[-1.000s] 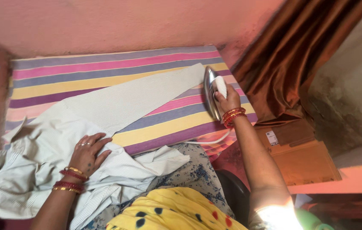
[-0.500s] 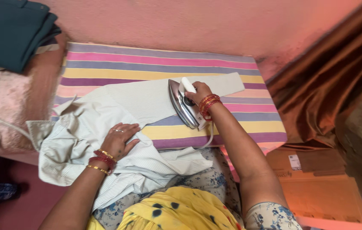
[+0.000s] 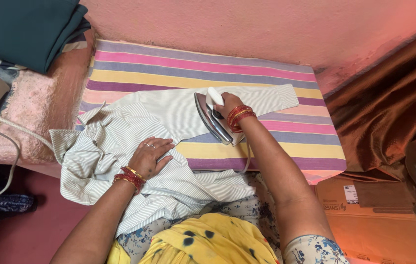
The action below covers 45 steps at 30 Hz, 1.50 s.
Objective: The person irons a white striped shirt on a striped ironing board. They smooth the fabric, use an electric iron to press the sleeves and body, and flip the shirt to iron the other side.
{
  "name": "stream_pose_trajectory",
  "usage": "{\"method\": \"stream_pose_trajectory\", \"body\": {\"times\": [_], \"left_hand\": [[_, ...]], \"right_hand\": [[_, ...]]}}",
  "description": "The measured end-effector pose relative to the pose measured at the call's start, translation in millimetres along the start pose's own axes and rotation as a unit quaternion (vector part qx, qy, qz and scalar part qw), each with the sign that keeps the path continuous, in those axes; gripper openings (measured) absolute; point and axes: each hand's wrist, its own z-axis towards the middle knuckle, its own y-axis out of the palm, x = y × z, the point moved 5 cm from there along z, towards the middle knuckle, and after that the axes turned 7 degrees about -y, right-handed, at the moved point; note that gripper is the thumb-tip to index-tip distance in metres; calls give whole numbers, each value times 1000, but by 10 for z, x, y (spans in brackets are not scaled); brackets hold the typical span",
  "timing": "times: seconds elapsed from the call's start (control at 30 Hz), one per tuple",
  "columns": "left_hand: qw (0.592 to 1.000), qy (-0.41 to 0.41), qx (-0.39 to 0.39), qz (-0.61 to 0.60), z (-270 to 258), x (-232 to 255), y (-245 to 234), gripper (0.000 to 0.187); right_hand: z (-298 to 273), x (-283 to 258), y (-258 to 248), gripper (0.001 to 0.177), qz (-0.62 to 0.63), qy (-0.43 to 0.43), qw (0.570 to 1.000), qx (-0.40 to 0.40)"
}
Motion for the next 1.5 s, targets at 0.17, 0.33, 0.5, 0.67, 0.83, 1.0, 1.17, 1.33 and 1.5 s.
{"method": "stream_pose_trajectory", "body": {"times": [0.17, 0.33, 0.5, 0.67, 0.83, 1.0, 1.17, 1.33, 1.5], "left_hand": [[999, -28, -32, -24, 39, 8, -41, 39], [958, -197, -51, -200, 59, 8, -183, 59], [955, -30, 91, -279, 94, 715, -538, 98], [961, 88, 134, -227, -25, 1507, -545, 109], [966, 132, 136, -177, -111, 1827, -426, 113], [974, 97, 157, -133, -55, 1835, -459, 112], [972, 110, 145, -146, -4, 1830, -547, 108], [973, 111, 110, -172, 1, 1734, -411, 109], [975, -19, 168, -143, 160, 871, -457, 97]], "right_hand": [[-256, -138, -84, 39, 82, 5, 996, 22], [-802, -13, -66, 34, 411, -81, 905, 70], [-1250, -28, 16, 27, 736, -154, 659, -19], [-1650, -138, 178, 39, 807, -152, 568, -58], [-1859, -207, 303, 43, 829, -156, 531, -77], [-1836, -160, 349, 44, 838, -124, 528, -57], [-1834, -255, 396, 45, 845, -154, 505, -85], [-1833, -279, 424, 42, 833, -135, 531, -76], [-1599, -304, 41, 30, 715, -160, 680, -18]]}}
